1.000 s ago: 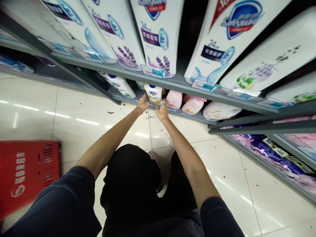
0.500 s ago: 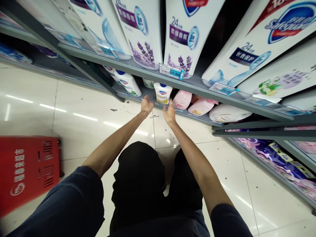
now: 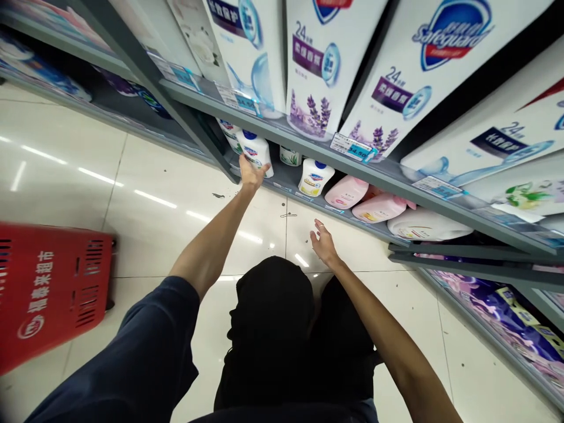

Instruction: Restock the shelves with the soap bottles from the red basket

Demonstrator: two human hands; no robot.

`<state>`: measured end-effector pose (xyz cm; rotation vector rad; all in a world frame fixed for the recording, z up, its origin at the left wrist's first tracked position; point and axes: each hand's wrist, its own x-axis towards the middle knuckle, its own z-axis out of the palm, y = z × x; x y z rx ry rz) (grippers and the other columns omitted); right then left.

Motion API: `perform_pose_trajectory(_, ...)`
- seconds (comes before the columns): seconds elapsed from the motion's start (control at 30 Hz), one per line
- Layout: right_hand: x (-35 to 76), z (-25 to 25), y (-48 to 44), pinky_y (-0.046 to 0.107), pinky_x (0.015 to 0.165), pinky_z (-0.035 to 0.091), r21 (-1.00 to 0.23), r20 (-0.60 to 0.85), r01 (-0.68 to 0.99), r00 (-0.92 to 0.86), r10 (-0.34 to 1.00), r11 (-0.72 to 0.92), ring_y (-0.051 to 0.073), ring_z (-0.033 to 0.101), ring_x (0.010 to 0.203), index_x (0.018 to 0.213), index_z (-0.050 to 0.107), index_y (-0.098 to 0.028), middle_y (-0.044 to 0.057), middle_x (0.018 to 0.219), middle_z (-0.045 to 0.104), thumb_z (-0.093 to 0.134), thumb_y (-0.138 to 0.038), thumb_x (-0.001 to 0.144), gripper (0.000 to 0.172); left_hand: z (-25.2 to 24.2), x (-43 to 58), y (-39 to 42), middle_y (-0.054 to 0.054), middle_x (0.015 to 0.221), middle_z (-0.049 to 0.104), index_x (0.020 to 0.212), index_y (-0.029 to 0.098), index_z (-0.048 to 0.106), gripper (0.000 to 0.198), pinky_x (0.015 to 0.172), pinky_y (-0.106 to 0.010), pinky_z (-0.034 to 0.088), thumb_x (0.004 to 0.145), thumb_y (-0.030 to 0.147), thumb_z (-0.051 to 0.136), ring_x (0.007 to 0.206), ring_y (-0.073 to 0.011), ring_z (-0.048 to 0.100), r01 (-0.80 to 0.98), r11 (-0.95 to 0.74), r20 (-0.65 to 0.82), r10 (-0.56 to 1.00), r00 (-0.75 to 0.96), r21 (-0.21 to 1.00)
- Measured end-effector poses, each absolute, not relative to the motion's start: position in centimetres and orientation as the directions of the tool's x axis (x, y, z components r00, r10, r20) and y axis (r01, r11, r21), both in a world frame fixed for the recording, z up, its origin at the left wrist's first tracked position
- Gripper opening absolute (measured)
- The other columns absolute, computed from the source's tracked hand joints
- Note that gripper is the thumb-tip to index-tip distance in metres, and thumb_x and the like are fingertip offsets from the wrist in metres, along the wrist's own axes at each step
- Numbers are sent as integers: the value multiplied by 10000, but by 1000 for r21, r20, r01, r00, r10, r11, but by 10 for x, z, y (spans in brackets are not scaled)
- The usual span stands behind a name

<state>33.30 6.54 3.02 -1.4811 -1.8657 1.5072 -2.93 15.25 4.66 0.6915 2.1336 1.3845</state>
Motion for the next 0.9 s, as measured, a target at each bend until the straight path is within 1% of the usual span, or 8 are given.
perform_pose_trajectory(0.03, 335, 29, 65, 544, 1331, 462, -850, -345, 519, -415, 842, -92, 290, 527, 1611, 1659, 496, -219, 173, 1720, 525, 536, -366, 1067, 611, 46, -30, 152, -232, 1641, 456, 1618, 80, 341, 962, 1355, -346, 261, 861, 114, 934, 1554, -246, 444, 140, 355, -129, 636, -761, 924)
perform_pose_trajectory(0.13, 340, 27, 64, 560, 1315, 483, -829, -367, 552, -422, 829, -86, 308, 544, 1596, 1647, 505, -210, 185, 1710, 532, 538, -379, 1064, 608, 48, -34, 148, -194, 1596, 508, 1543, 133, 435, 890, 1348, -369, 323, 818, 115, 951, 1521, -256, 500, 176, 338, -96, 655, -750, 925)
perform_pose_trajectory(0.23, 344, 23, 64, 567, 1308, 496, -817, -379, 571, -434, 817, -76, 315, 552, 1590, 1631, 523, -236, 169, 1696, 552, 557, -379, 1049, 601, 51, -32, 144, -190, 1581, 505, 1464, 161, 505, 865, 1340, -378, 341, 758, 139, 1004, 1524, -275, 500, 208, 340, -85, 677, -731, 917)
perform_pose_trajectory(0.37, 343, 22, 67, 584, 1309, 494, -799, -394, 598, -440, 807, -65, 329, 560, 1583, 1624, 531, -233, 179, 1683, 565, 564, -368, 1042, 599, 56, -9, 145, -264, 1584, 474, 1444, 100, 491, 883, 1322, -383, 329, 742, 135, 1026, 1547, -297, 472, 186, 322, -106, 709, -697, 928)
perform_pose_trajectory(0.4, 342, 22, 67, 588, 1311, 492, -793, -400, 605, -440, 804, -64, 331, 558, 1584, 1626, 529, -227, 183, 1685, 562, 562, -365, 1043, 600, 58, -1, 146, -268, 1586, 469, 1439, 103, 487, 882, 1317, -386, 333, 741, 128, 1025, 1550, -300, 471, 175, 319, -119, 721, -683, 932)
perform_pose_trajectory(0.57, 333, 24, 65, 602, 1296, 505, -787, -386, 617, -488, 783, -4, 334, 576, 1568, 1625, 538, -234, 169, 1703, 548, 565, -348, 1048, 589, 63, 33, 154, -223, 1607, 453, 1417, 201, 474, 863, 1302, -429, 367, 752, 107, 1015, 1528, -321, 504, 119, 332, -179, 737, -652, 936)
perform_pose_trajectory(0.73, 333, 26, 61, 599, 1275, 524, -782, -390, 623, -494, 777, 3, 329, 582, 1561, 1624, 544, -236, 161, 1709, 543, 552, -332, 1062, 570, 58, 43, 156, -256, 1568, 468, 1444, 150, 458, 887, 1291, -463, 414, 760, 151, 1022, 1512, -364, 539, 180, 360, -154, 727, -669, 915)
perform_pose_trajectory(0.9, 335, 23, 60, 583, 1252, 550, -782, -412, 623, -484, 772, -26, 329, 596, 1546, 1582, 586, -221, 169, 1724, 523, 582, -297, 1049, 539, 51, 44, 159, -226, 1570, 461, 1441, 177, 461, 939, 1322, -515, 403, 728, 273, 1064, 1521, -405, 542, 188, 351, -136, 720, -680, 917)
